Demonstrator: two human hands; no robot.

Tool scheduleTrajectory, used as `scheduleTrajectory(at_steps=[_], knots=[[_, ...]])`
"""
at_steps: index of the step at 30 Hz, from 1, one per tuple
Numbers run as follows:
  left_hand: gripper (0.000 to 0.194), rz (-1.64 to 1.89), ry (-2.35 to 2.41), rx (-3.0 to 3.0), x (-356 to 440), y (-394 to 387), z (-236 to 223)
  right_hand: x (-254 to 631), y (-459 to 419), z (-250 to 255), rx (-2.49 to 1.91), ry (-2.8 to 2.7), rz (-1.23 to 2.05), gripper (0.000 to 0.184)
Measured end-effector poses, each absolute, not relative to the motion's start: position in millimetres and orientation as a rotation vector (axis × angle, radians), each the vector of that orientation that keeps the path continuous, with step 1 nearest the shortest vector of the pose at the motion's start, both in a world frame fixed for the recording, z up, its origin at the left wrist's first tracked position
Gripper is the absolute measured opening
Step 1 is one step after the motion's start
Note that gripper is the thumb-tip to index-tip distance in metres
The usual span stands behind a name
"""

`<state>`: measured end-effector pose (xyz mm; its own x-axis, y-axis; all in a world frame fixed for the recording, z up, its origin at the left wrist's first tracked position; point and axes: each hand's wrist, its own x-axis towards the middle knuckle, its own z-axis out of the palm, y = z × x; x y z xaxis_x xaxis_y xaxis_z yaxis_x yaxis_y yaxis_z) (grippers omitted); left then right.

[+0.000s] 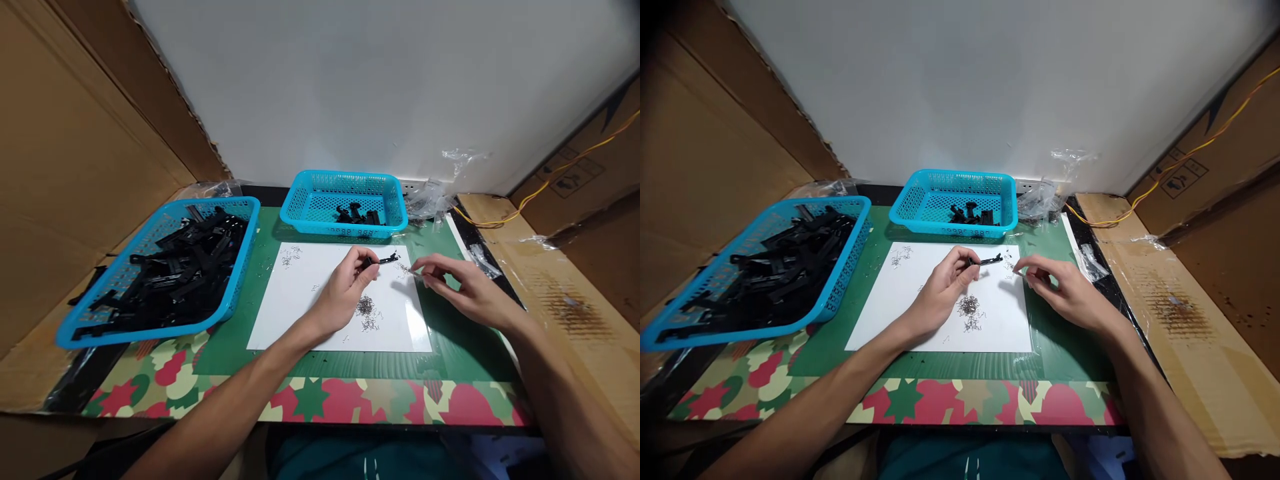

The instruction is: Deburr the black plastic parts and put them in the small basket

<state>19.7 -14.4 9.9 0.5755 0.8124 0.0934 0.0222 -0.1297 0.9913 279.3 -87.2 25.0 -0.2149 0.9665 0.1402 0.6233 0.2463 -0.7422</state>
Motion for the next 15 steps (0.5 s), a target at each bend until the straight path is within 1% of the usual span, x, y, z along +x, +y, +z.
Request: scheduleTrajectory(at_steps=[2,4,7,9,11,14,15], knots=[[0.019,0.766,0.757,1.637,18.8,-15.1,9.2,282.0,-88.2,28.4,-1.355,-1.849,0.758,0.021],[0.017,0.740,0.772,1.667,18.5,-15.6,8.5,282.9,-89.1,30.0,-1.269,-1.711,0.856,0.020],[0.016,0.700,0.781,1.702,18.8,-16.3,8.8,277.8,-90.3,28.6,-1.164,-1.501,1.048,0.012],[0.015,0.674,0.811,1.781,19.2,-16.0,9.8,270.0,-90.0,25.6,-1.144,-1.408,1.098,0.009],[0.012,0.659,0.842,1.909,19.7,-14.7,10.3,260.3,-88.3,22.0,-1.149,-1.362,1.061,0.008],[0.005,0.661,0.830,2.112,20.5,-11.7,7.8,246.2,-83.5,17.0,-1.169,-1.374,0.892,0.009],[0.006,0.665,0.810,2.158,20.9,-10.9,6.2,242.3,-81.5,15.3,-1.176,-1.379,0.836,0.009]])
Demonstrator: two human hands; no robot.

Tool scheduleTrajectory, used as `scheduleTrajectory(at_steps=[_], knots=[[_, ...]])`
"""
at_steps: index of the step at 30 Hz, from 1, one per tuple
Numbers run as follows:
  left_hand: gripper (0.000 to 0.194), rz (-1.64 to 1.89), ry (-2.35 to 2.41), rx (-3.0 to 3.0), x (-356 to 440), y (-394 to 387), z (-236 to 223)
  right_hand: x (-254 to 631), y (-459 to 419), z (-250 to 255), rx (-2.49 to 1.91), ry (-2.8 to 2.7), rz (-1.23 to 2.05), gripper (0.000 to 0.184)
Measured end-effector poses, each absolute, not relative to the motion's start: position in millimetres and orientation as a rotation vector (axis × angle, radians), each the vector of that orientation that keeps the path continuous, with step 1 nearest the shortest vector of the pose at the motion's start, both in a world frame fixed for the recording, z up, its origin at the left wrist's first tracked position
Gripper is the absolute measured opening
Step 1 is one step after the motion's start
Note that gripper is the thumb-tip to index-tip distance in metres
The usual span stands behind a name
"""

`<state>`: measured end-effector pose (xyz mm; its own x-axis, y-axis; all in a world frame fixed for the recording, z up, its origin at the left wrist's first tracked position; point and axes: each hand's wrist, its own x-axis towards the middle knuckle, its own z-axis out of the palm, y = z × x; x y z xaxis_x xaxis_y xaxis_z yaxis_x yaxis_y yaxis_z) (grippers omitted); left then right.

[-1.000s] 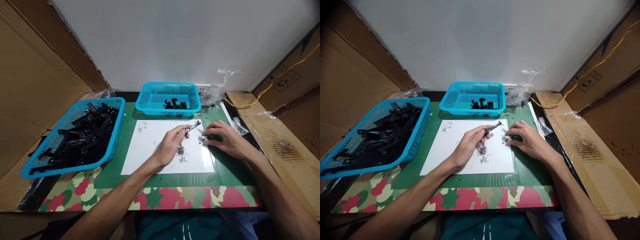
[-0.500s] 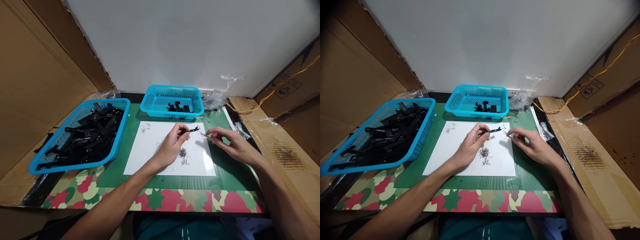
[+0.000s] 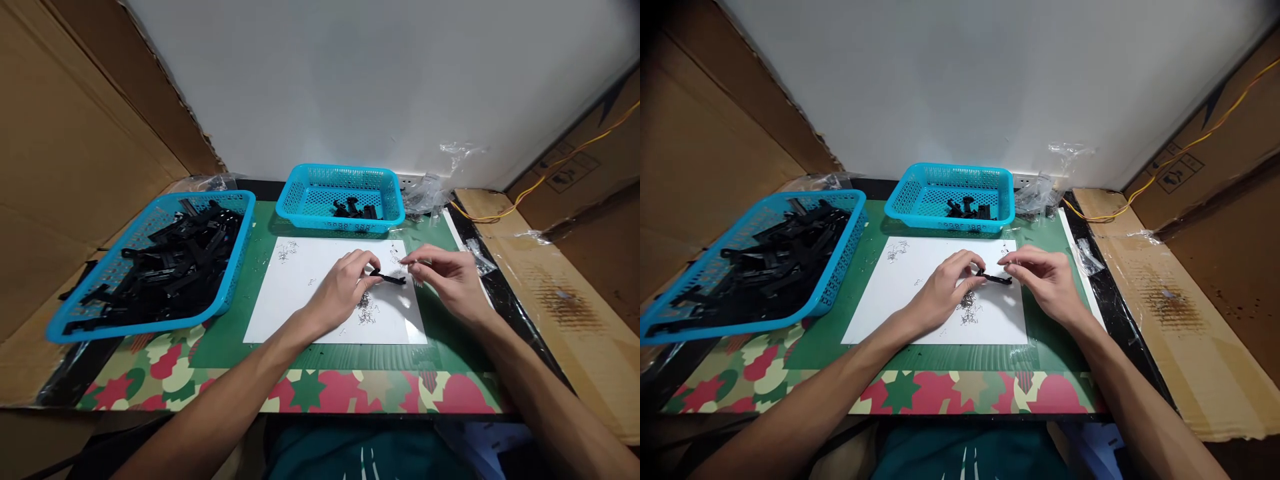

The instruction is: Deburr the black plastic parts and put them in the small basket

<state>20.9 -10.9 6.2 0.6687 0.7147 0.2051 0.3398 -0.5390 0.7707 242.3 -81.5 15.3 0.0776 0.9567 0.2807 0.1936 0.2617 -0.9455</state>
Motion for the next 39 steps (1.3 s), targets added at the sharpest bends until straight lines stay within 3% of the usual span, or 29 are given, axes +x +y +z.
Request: scheduleTrajectory(at_steps=[10,34,39], knots=[[0.015,0.791,0.695,2.268,23.2,-12.9,-6.5,221.0,-74.7,1.5,-1.301,-1.311,0.798,0.014],[0.009,0.773,0.728,2.220,25.2,-14.6,-8.6,210.8,-83.9,9.6,-1.499,-1.656,0.412,0.021],[0.009,0.817,0.759,2.152,23.2,-13.5,-2.0,228.4,-76.8,10.0,-1.393,-1.373,0.455,0.016]])
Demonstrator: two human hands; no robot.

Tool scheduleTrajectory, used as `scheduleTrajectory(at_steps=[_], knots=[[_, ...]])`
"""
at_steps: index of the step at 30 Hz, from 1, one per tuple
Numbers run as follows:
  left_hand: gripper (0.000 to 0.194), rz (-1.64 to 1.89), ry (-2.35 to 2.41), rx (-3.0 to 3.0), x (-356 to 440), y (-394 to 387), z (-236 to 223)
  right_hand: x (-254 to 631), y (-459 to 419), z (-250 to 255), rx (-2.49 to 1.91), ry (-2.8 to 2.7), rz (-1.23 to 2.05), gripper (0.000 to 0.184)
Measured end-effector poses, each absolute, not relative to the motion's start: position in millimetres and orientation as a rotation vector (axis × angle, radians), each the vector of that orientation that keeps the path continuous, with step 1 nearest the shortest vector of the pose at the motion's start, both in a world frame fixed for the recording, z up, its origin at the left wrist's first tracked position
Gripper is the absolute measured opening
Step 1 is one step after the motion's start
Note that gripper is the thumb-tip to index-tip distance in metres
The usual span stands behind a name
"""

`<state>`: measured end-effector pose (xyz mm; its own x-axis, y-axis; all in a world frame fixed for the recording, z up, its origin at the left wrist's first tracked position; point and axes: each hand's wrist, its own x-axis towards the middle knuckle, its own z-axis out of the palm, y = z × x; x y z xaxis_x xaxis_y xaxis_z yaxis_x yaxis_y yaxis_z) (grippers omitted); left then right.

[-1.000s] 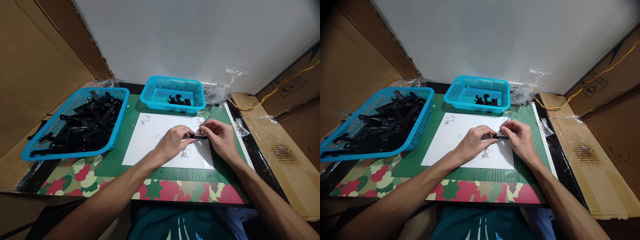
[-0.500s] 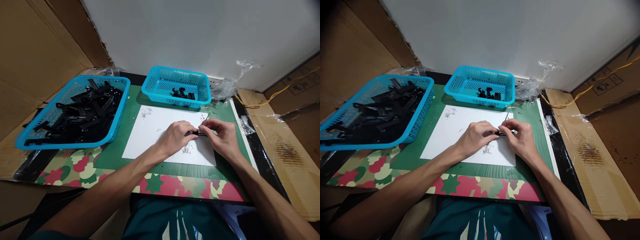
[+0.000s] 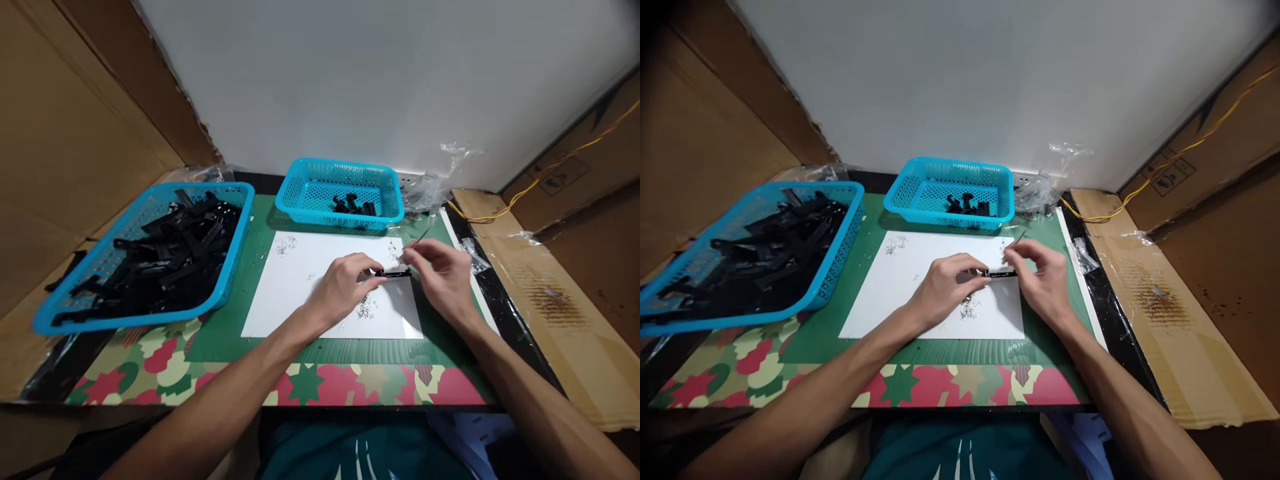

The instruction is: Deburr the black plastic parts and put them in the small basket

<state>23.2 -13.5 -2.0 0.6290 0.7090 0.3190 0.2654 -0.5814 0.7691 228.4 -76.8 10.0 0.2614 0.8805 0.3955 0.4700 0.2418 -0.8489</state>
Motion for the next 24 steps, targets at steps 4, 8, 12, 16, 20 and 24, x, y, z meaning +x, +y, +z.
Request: scheduleTrajectory(at_steps=[4,8,12,16,20,24], knots=[[0.015,0.862,0.874,1.992,21.4,-11.5,4.0,267.6,-68.0,8.1,-1.593,-1.388,0.415,0.027],[0.019,0.883,0.942,1.888,21.5,-9.8,7.7,291.0,-67.7,0.0,-1.889,-1.659,0.355,0.027],[0.018,0.883,0.955,1.840,22.1,-8.5,9.1,285.0,-70.3,0.1,-1.901,-1.779,0.166,0.023],[0.015,0.884,0.945,1.821,22.4,-7.0,10.5,264.5,-70.1,3.8,-1.655,-1.837,0.185,0.014],[0.014,0.895,0.906,1.829,22.6,-5.3,12.0,249.3,-66.1,-1.5,-1.624,-1.887,0.286,0.011],[0.019,0.903,0.872,1.858,21.9,-4.8,12.3,247.3,-64.1,-7.0,-1.678,-1.865,0.377,0.008]])
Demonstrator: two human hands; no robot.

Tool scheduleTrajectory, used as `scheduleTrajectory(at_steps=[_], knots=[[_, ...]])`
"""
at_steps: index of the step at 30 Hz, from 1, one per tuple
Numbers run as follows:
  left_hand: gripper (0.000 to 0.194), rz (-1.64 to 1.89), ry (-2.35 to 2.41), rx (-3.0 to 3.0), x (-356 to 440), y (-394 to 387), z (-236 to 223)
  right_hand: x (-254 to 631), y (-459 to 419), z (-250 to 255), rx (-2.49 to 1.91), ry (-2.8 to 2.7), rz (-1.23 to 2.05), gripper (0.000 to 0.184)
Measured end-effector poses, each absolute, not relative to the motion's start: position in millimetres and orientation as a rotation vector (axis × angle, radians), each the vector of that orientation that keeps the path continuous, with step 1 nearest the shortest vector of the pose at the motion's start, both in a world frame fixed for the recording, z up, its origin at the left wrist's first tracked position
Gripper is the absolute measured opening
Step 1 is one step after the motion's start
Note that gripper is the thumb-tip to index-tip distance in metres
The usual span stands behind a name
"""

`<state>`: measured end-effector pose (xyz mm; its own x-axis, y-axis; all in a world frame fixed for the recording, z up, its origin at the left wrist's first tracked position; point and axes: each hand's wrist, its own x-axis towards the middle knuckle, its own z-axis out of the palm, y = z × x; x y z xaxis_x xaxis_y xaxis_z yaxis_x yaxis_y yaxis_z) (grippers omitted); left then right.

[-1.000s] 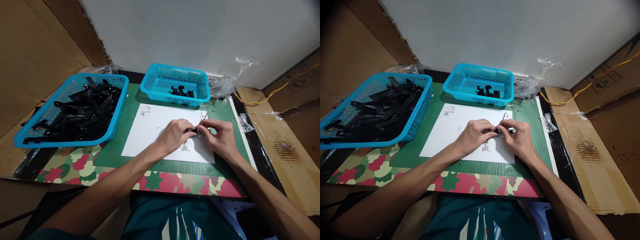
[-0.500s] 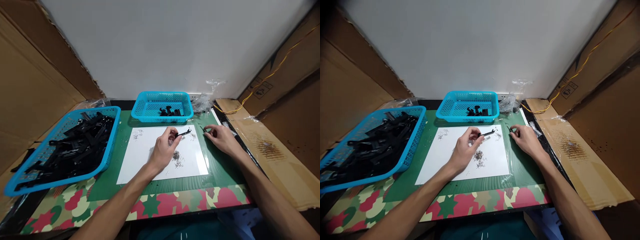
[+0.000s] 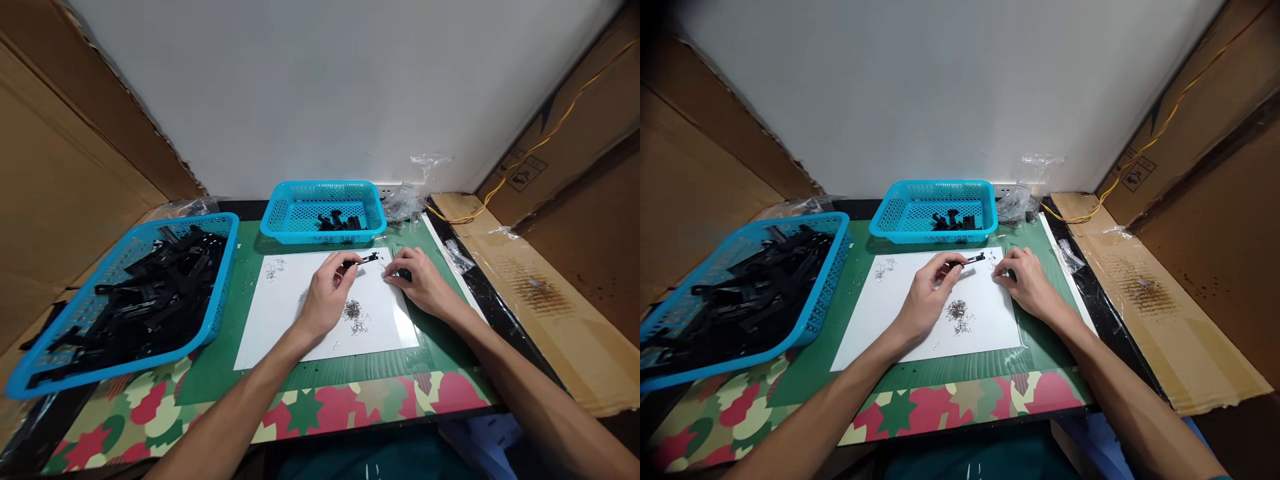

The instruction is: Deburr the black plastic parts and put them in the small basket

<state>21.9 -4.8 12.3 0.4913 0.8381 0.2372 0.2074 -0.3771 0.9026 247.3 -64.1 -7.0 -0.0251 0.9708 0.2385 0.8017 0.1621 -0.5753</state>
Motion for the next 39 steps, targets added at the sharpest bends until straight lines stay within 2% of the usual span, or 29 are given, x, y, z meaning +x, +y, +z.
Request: scheduleTrajectory(at_steps=[6,11,14,26,30,36,39], knots=[[0.025,0.872,0.837,1.897,20.4,-8.0,14.6,253.3,-68.0,5.7,-1.564,-1.682,0.539,0.012],[0.029,0.806,0.782,1.843,20.4,-13.1,16.9,247.9,-71.7,17.9,-1.266,-1.317,0.969,0.026],[0.028,0.779,0.788,1.866,20.3,-15.6,18.3,240.5,-73.4,19.7,-1.154,-1.221,1.143,0.027],[0.025,0.721,0.727,2.078,21.1,-24.3,13.5,226.5,-75.2,7.5,-1.093,-1.205,1.236,0.030],[0.024,0.735,0.714,2.063,21.3,-23.1,12.6,223.5,-77.7,8.9,-1.131,-1.264,1.136,0.028],[0.018,0.815,0.715,1.918,24.1,-22.6,13.7,220.7,-85.5,13.3,-1.288,-1.606,0.484,0.010],[0.018,0.835,0.697,1.858,25.0,-23.3,14.4,219.4,-88.0,15.2,-1.282,-1.667,0.325,0.005]])
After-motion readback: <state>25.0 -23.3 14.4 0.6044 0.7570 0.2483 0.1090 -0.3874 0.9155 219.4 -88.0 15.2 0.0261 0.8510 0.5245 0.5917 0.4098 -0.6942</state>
